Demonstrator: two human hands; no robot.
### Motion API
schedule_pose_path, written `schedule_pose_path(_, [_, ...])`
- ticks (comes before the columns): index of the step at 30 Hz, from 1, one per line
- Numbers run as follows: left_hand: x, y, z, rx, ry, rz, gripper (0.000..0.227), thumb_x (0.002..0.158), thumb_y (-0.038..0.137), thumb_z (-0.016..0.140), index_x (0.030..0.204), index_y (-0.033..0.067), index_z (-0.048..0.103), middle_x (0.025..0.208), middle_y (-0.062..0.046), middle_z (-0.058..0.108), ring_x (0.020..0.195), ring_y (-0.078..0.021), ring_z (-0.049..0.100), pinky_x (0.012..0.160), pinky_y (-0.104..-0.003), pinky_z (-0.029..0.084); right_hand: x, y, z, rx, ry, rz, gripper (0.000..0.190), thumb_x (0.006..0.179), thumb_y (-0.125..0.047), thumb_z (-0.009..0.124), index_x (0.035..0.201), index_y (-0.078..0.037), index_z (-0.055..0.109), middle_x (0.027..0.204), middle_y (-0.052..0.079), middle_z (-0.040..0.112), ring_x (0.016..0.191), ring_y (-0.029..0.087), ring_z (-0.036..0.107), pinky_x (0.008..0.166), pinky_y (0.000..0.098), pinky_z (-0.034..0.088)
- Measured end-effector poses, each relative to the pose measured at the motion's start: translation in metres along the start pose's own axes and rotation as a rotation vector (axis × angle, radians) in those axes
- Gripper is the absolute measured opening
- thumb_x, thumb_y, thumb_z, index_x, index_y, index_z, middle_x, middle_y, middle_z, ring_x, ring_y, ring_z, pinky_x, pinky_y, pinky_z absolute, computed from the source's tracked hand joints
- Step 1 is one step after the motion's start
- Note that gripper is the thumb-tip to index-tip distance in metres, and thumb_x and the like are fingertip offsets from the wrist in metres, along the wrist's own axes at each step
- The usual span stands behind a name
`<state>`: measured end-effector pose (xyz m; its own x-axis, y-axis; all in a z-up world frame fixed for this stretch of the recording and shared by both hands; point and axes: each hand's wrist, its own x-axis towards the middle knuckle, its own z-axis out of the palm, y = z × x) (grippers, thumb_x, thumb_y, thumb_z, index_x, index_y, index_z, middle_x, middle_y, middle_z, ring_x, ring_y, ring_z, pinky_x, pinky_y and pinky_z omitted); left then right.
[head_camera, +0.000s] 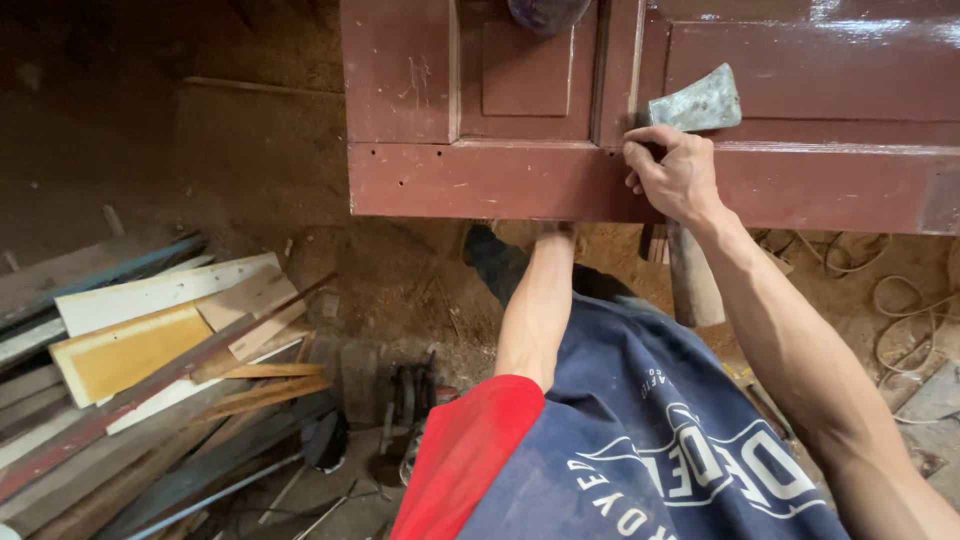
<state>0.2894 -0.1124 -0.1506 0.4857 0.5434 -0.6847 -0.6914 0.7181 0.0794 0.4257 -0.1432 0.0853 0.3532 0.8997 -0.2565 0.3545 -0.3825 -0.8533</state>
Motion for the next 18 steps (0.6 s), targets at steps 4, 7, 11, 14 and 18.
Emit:
schedule_pose_path(4, [-0.013,-0.004,-0.023,0.079,0.050,-0.082,0.028,0.092,0.032,0.057,0.106,0.0188,0.077,0.060,0.003,0.045,0.044,-0.0132,0.041,0.041,-0.027,0.030,0.002,0.006,0.005,0.058,0.017,-0.046,0.017,0.105,-0.008,0.067,0.115,0.004,0.073,0.091,0.008,0.074,0.068,0.010,0.070,0.055,0.0267,0.057])
schedule_pose_path(7, [-0.061,-0.002,-0.066,0.213,0.113,-0.135,0.030,0.092,0.033,0.055,0.107,0.0195,0.078,0.057,0.004,0.042,0.039,-0.0121,0.038,0.036,-0.026,0.028,-0.013,0.010,0.001,0.124,0.023,-0.075,0.015,0.108,-0.007,0.070,0.116,0.005,0.074,0.093,0.009,0.074,0.074,0.011,0.069,0.062,0.0263,0.057])
schedule_pose_path(11, [-0.144,0.021,-0.120,0.680,0.544,-0.004,0.007,0.086,0.024,0.070,0.087,0.0175,0.067,0.052,0.007,0.036,0.039,-0.0075,0.032,0.036,-0.025,0.024,-0.059,0.007,0.004,0.077,-0.046,0.088,0.016,0.105,-0.008,0.068,0.116,0.002,0.073,0.087,0.007,0.072,0.069,0.011,0.066,0.058,0.0274,0.057])
schedule_pose_path(14, [-0.192,0.034,-0.151,0.571,0.499,0.134,0.014,0.086,0.017,0.071,0.082,0.0146,0.057,0.055,0.007,0.037,0.042,-0.0063,0.033,0.038,-0.025,0.024,-0.107,0.008,0.038,0.211,-0.194,0.243,0.016,0.101,-0.010,0.070,0.109,0.003,0.073,0.084,0.006,0.072,0.066,0.012,0.066,0.056,0.0275,0.054])
schedule_pose_path(18, [-0.194,0.024,-0.173,0.633,0.595,0.248,0.017,0.080,0.010,0.074,0.080,0.0081,0.057,0.060,0.004,0.048,0.048,-0.0084,0.042,0.042,-0.028,0.031,-0.130,0.043,0.096,0.009,-0.505,0.326,0.023,0.095,-0.014,0.068,0.113,0.000,0.072,0.085,0.008,0.074,0.066,0.013,0.069,0.058,0.0279,0.056])
